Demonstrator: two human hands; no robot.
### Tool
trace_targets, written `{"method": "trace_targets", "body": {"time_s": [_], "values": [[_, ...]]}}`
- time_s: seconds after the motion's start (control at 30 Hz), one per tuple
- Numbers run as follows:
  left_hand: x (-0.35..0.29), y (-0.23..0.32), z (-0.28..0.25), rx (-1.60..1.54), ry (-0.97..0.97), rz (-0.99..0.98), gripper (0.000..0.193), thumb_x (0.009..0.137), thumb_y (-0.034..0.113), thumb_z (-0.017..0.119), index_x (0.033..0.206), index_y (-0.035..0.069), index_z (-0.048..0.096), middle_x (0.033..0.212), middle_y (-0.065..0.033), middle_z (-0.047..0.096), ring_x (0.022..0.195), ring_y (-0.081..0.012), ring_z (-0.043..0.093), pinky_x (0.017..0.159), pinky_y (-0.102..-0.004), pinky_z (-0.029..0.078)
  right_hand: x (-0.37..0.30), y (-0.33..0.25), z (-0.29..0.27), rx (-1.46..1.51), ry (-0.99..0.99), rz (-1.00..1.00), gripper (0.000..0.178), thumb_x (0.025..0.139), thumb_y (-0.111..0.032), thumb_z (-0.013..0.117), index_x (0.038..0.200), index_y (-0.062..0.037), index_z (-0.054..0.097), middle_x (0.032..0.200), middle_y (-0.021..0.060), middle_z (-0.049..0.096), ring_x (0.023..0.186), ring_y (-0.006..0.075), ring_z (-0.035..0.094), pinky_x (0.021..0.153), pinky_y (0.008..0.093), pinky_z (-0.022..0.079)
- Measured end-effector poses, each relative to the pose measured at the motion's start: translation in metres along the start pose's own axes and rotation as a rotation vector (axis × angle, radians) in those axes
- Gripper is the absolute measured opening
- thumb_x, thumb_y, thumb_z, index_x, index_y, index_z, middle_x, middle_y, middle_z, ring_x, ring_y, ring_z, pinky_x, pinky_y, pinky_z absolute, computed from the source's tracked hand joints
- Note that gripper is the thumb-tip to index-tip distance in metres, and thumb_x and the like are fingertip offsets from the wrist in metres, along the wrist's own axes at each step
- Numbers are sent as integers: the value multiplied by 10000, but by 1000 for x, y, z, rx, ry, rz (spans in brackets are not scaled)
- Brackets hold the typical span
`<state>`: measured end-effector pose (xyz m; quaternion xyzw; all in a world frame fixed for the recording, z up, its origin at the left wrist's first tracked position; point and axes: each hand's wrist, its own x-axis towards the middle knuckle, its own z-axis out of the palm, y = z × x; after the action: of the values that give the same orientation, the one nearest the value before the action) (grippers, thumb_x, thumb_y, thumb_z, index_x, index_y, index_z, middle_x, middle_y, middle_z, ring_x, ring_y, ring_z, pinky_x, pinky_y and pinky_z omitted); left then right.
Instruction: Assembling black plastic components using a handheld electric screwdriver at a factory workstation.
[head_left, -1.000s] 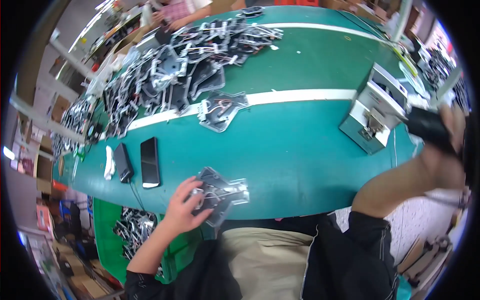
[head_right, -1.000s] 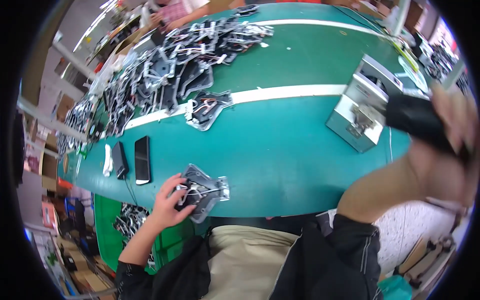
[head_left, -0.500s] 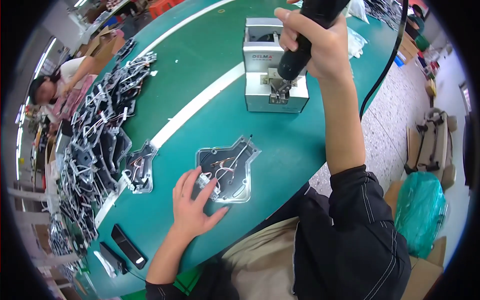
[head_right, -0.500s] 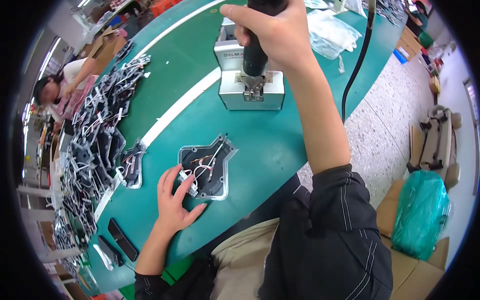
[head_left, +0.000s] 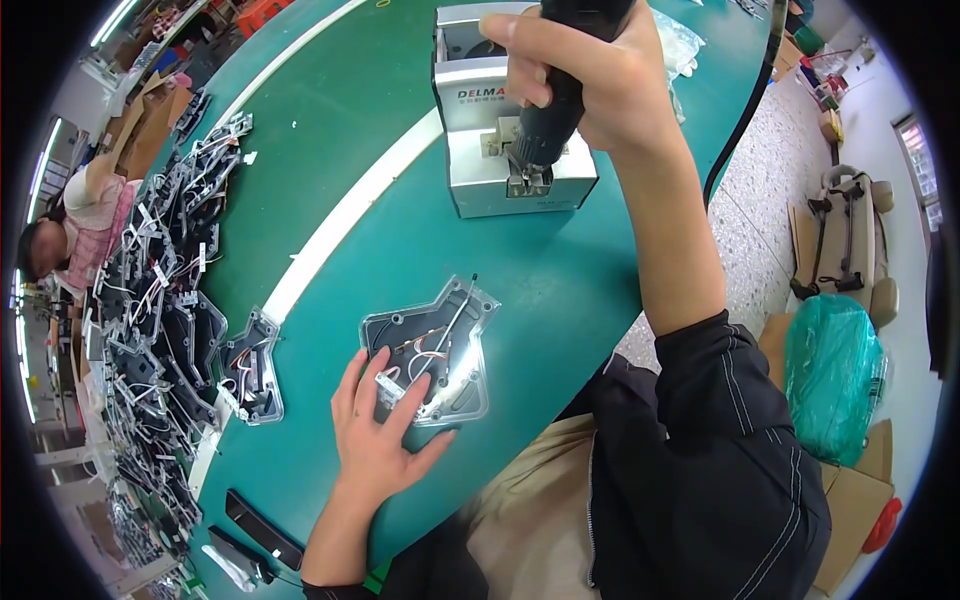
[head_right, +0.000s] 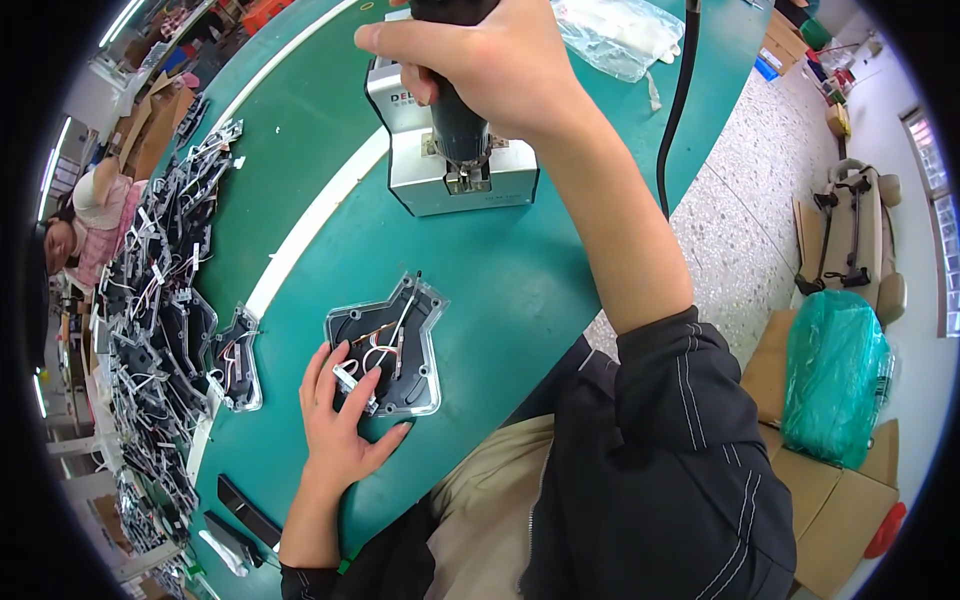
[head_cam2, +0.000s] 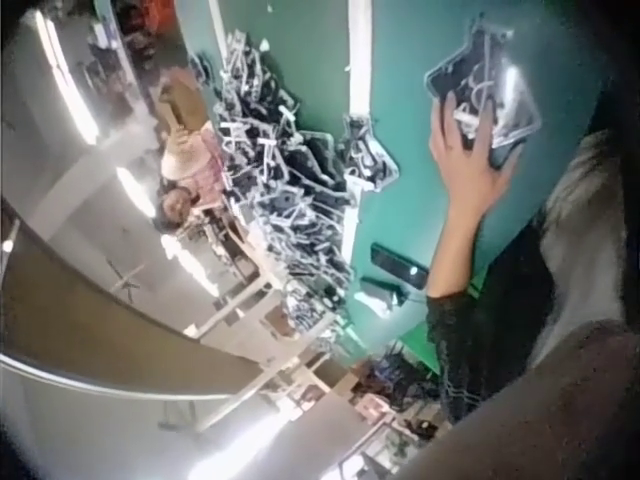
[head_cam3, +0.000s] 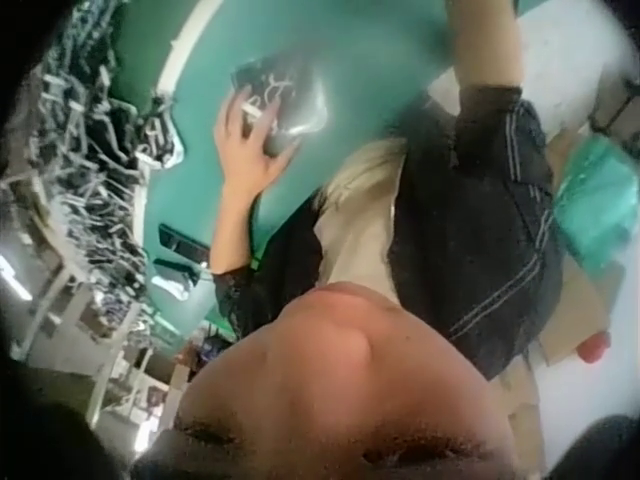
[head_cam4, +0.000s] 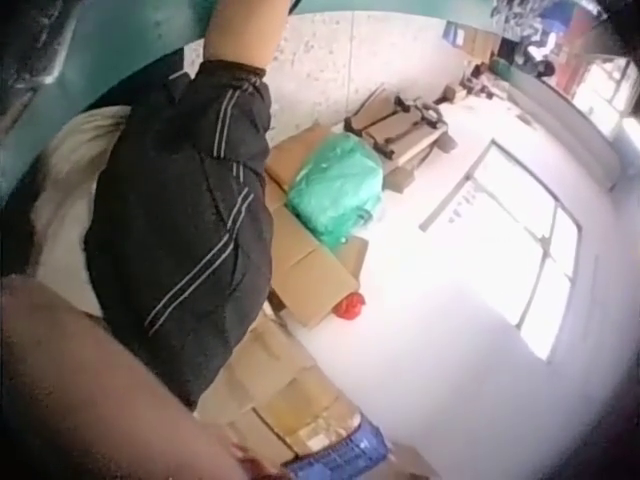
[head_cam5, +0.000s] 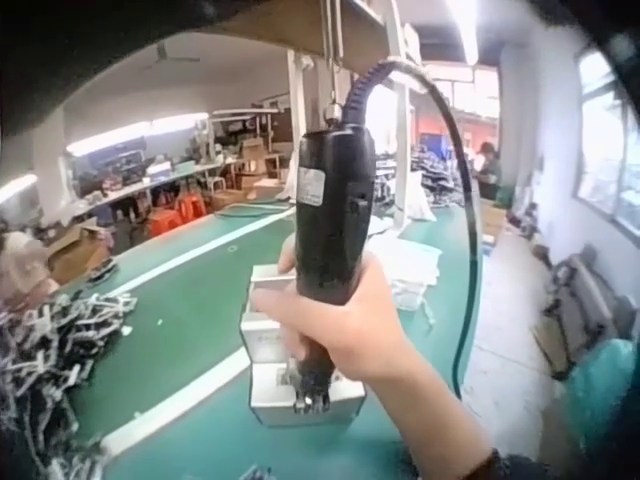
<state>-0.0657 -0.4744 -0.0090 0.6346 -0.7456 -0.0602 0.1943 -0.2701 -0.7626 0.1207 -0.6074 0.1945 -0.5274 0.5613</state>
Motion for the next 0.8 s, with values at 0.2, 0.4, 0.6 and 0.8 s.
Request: {"method": "trace_targets", "body": {"time_s": [0.2,0.4,0.6,0.8], "values": [[0,-1,1,-1,14,0,655,697,415,864,1289,196,687,1493,-222,477,1377,-475,421,1040,-542,392,0,6,2,-8,-41,-24,325,812,-33,807,1017,-21,555,598,28,582,467,109,546,450,267,399],[0,-1,0,10,10,9,643,707,408,859,1287,188,686,1493,-227,471,1375,-475,422,1038,-543,394,-1,11,5,-5,-83,-38,282,819,-29,800,969,-22,562,628,23,589,483,105,551,457,268,409],[1,1,0,2,17,17,642,718,401,852,1294,178,680,1479,-231,478,1371,-477,426,1040,-545,397,-3,9,6,-53,-77,-21,248,816,-46,803,902,-28,572,641,20,591,494,102,556,467,268,423],[-1,4,-1,-10,38,1,646,711,361,854,1308,193,673,1477,-228,481,1358,-478,441,1047,-549,404,2,16,2,-211,-191,-56,245,818,-68,792,906,-27,567,622,30,592,506,113,568,485,275,437]]}}
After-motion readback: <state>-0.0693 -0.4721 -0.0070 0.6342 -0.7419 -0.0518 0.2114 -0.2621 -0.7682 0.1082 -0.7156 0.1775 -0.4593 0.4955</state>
